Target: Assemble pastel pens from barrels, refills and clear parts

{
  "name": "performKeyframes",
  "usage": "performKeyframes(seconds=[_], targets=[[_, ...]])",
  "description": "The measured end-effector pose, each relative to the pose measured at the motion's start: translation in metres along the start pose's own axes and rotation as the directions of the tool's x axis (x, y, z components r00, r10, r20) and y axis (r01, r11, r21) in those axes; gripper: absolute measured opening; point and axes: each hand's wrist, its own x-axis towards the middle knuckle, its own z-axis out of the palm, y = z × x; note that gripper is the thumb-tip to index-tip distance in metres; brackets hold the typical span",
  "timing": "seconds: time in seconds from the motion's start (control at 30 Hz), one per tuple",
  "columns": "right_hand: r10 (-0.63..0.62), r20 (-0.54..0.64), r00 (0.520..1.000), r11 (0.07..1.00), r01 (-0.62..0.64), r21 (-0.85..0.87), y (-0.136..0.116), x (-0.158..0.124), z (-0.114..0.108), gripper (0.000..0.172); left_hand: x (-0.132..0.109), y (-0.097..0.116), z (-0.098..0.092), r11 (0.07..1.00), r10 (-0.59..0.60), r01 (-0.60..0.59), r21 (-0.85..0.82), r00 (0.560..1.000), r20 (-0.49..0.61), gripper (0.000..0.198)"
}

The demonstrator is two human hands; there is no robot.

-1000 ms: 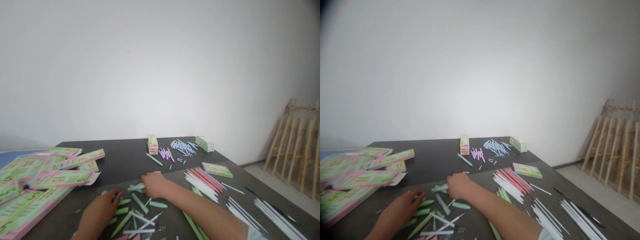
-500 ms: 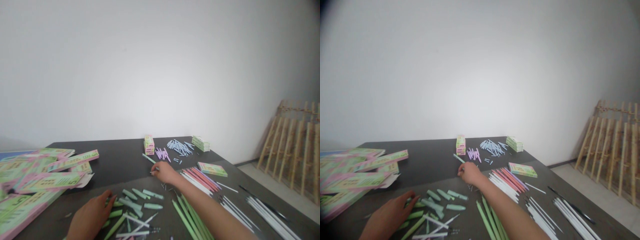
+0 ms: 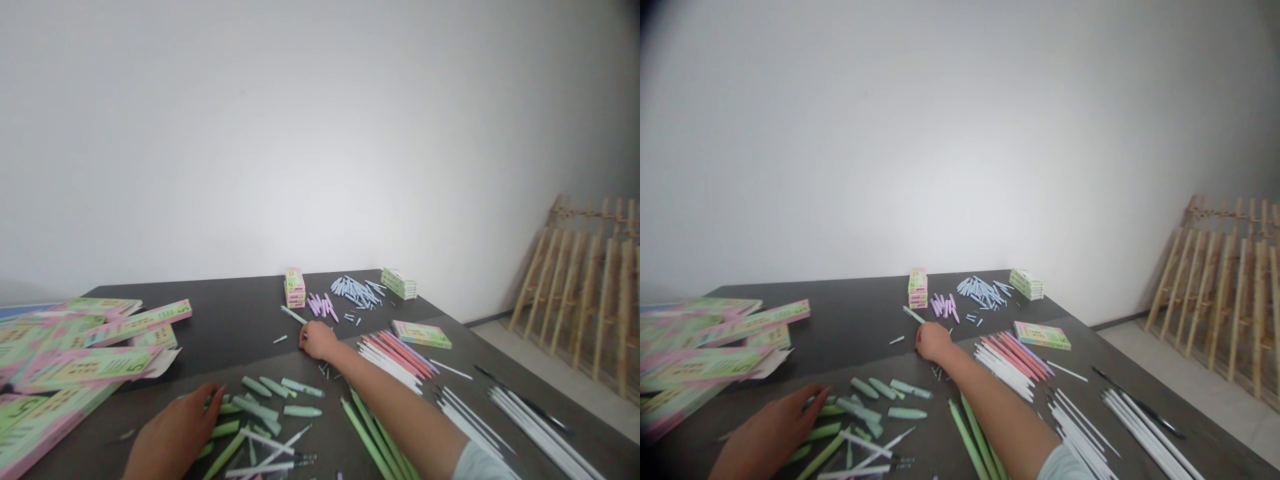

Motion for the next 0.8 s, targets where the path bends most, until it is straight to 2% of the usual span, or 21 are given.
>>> performKeyframes(seconds=[0.2,0.3,0.43,0.63,0.8], targets=[[-0.087,-0.098,0.991,0.996,0.089,0.016,-0.006,0.01,-0.003,0.033,-0.001,0.001,0.001,1.0,-0.008,0.007,-0.014,1.0,-0.029,0.037],[-0.098,-0.132,0.986,0.994,0.103,0.032,-0.021,0.025,0.0,0.033,-0.003,0.003,-0.003,1.0,0.008,-0.009,-0.018,0.999,-0.036,0.036],[-0.043,-0.18,0.983,0.997,0.053,0.053,-0.046,0.049,0.009,0.035,-0.005,0.002,-0.005,1.0,0.012,-0.013,-0.026,0.999,-0.044,0.036],[0.007,-0.105,0.994,0.998,0.0,0.058,-0.066,0.069,0.023,0.03,-0.002,-0.002,-0.002,0.999,0.016,-0.017,-0.043,0.999,-0.035,0.038],[-0.029,-0.052,0.998,0.999,0.031,0.033,-0.053,0.06,0.027,0.03,-0.004,0.003,-0.005,1.0,0.003,-0.003,-0.01,1.0,0.015,0.042]])
